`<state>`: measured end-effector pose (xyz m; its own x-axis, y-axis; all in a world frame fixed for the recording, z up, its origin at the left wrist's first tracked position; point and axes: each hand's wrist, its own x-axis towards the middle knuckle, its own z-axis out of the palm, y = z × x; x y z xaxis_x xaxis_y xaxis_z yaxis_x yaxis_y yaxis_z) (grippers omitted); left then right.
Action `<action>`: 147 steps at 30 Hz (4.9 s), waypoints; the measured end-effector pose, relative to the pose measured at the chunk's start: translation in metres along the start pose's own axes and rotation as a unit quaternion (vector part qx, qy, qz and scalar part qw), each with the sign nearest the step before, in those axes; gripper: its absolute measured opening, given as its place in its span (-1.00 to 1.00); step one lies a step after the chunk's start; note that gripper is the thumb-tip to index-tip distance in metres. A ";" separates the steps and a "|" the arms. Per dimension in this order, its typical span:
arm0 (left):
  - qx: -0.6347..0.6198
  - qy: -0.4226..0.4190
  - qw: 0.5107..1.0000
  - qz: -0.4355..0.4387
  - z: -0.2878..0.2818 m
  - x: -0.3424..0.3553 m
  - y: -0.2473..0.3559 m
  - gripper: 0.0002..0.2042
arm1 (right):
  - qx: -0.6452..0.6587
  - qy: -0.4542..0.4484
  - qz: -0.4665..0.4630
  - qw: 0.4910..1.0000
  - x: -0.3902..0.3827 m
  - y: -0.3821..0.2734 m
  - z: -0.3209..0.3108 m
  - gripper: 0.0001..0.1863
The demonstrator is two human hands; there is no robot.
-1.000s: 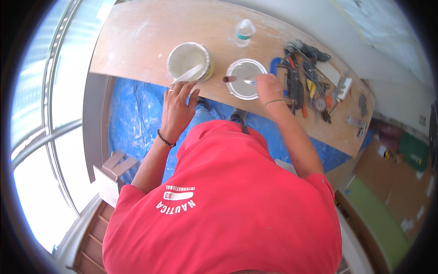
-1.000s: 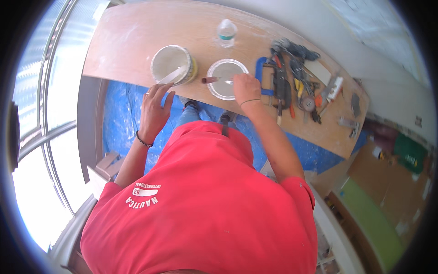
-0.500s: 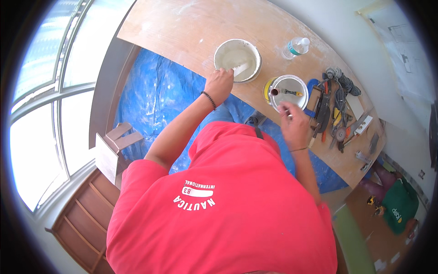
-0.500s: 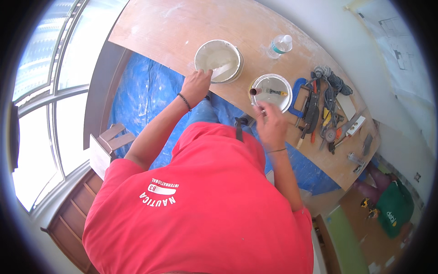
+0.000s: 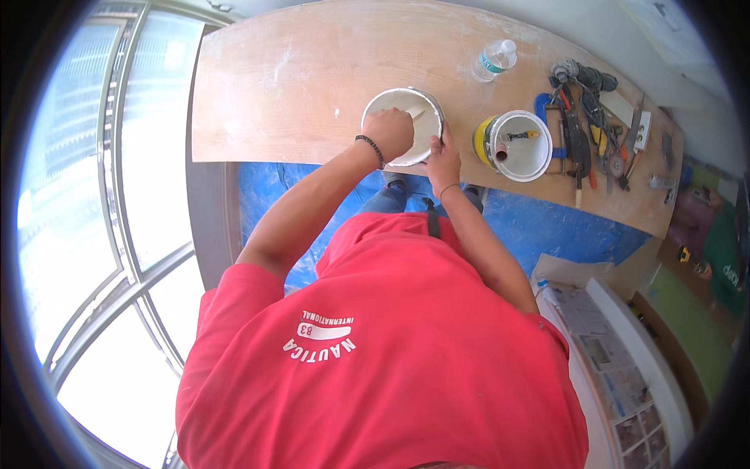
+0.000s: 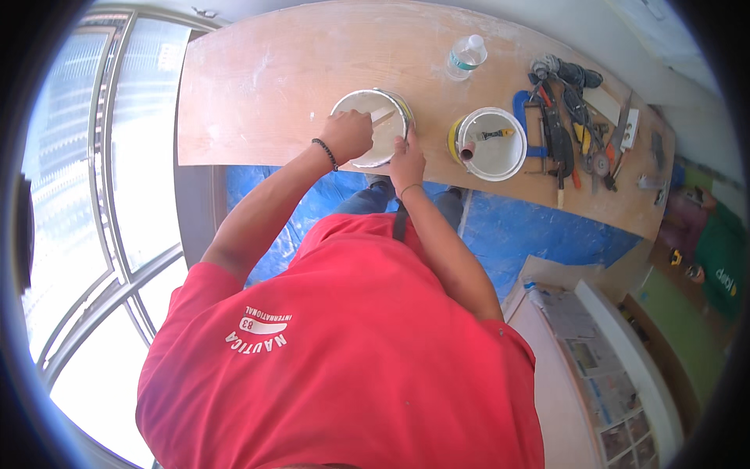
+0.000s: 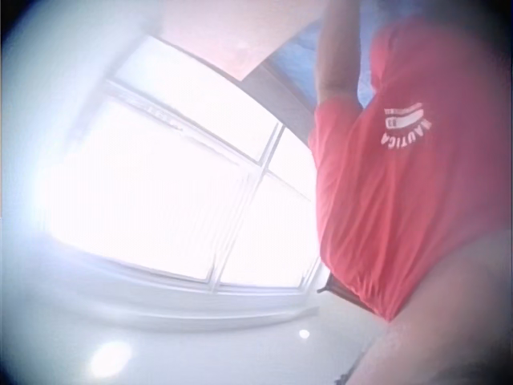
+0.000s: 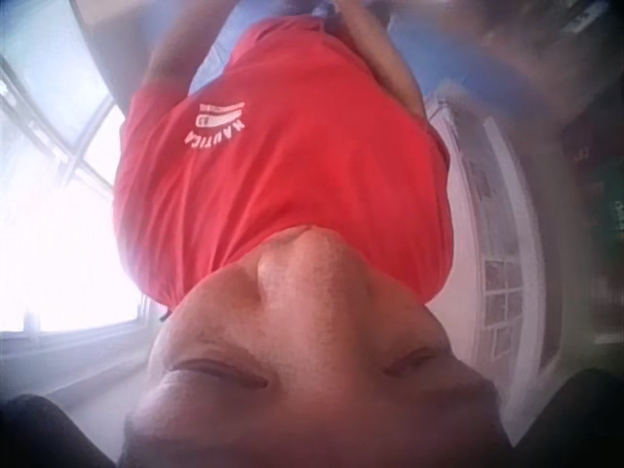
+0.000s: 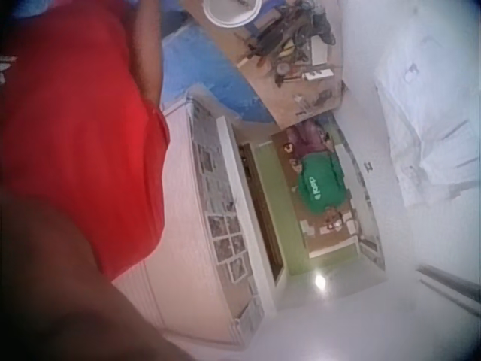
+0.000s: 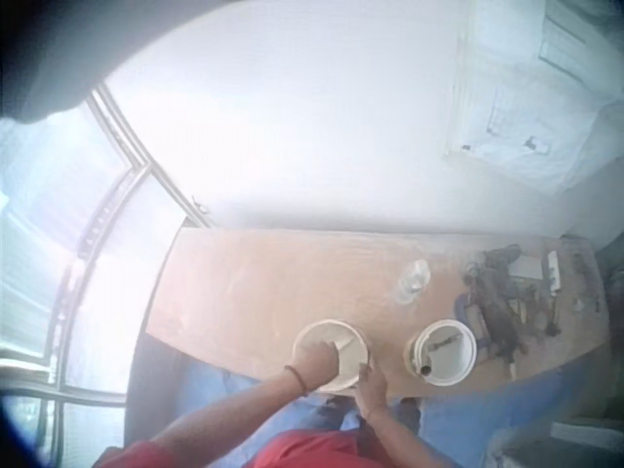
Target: The person mixes white paint in a bucket using a paint roller and a stir stick, then pours water from a bottle into the paint and continues mixing. The person also uses a putty knife to scrape the sides of the bucket and transfers paint between containers.
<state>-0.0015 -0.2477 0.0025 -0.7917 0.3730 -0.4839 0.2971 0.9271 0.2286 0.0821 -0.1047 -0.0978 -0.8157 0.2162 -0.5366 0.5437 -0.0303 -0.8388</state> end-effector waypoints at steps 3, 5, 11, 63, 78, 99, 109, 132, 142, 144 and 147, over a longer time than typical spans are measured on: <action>0.016 0.002 1.000 0.001 -0.010 -0.006 -0.019 -0.77 | -0.073 0.051 -0.043 0.995 0.004 0.012 -0.003 -0.44; 0.018 -0.022 0.999 -0.022 -0.012 -0.014 -0.030 -0.76 | -0.067 0.063 -0.038 0.995 0.007 0.021 -0.002 -0.48; 0.091 -0.004 0.995 0.029 -0.009 -0.034 -0.022 -0.78 | 0.064 0.030 0.065 0.995 -0.005 0.026 0.058 -0.56; 0.238 -0.093 0.965 -0.057 0.001 -0.026 -0.039 -0.69 | -0.091 0.159 -0.230 0.956 0.050 -0.005 0.091 -0.67; 0.475 -0.125 0.870 0.043 0.000 0.006 -0.019 -0.64 | -0.128 0.161 -0.254 0.945 0.048 -0.001 0.092 -0.70; 0.138 -0.270 0.951 -0.066 -0.012 -0.022 -0.061 -0.66 | -0.096 0.197 -0.242 0.945 0.044 -0.011 0.093 -0.72; 0.295 -0.045 0.953 -0.052 0.006 -0.029 -0.035 -0.55 | -0.083 0.155 -0.244 0.954 0.042 -0.006 0.085 -0.64; 0.401 -0.141 0.905 0.031 -0.013 0.006 -0.027 -0.77 | -0.028 0.127 -0.230 0.964 0.045 -0.003 0.086 -0.66; 0.093 -0.272 0.955 -0.079 0.029 -0.005 -0.079 -0.73 | -0.084 0.159 -0.243 0.953 0.041 -0.004 0.091 -0.65; -0.024 -0.354 0.914 -0.198 0.016 0.000 -0.077 -0.71 | -0.083 0.157 -0.245 0.953 0.039 -0.004 0.090 -0.65; -0.117 -0.312 0.911 -0.242 -0.010 -0.011 -0.078 -0.68 | -0.079 0.156 -0.254 0.951 0.038 -0.005 0.088 -0.64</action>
<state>-0.0215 -0.3247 -0.0021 -0.3197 -0.0604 -0.9456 -0.1858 0.9826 0.0001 0.0309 -0.1823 -0.1225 -0.8962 0.4436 0.0078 0.1385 0.2965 -0.9449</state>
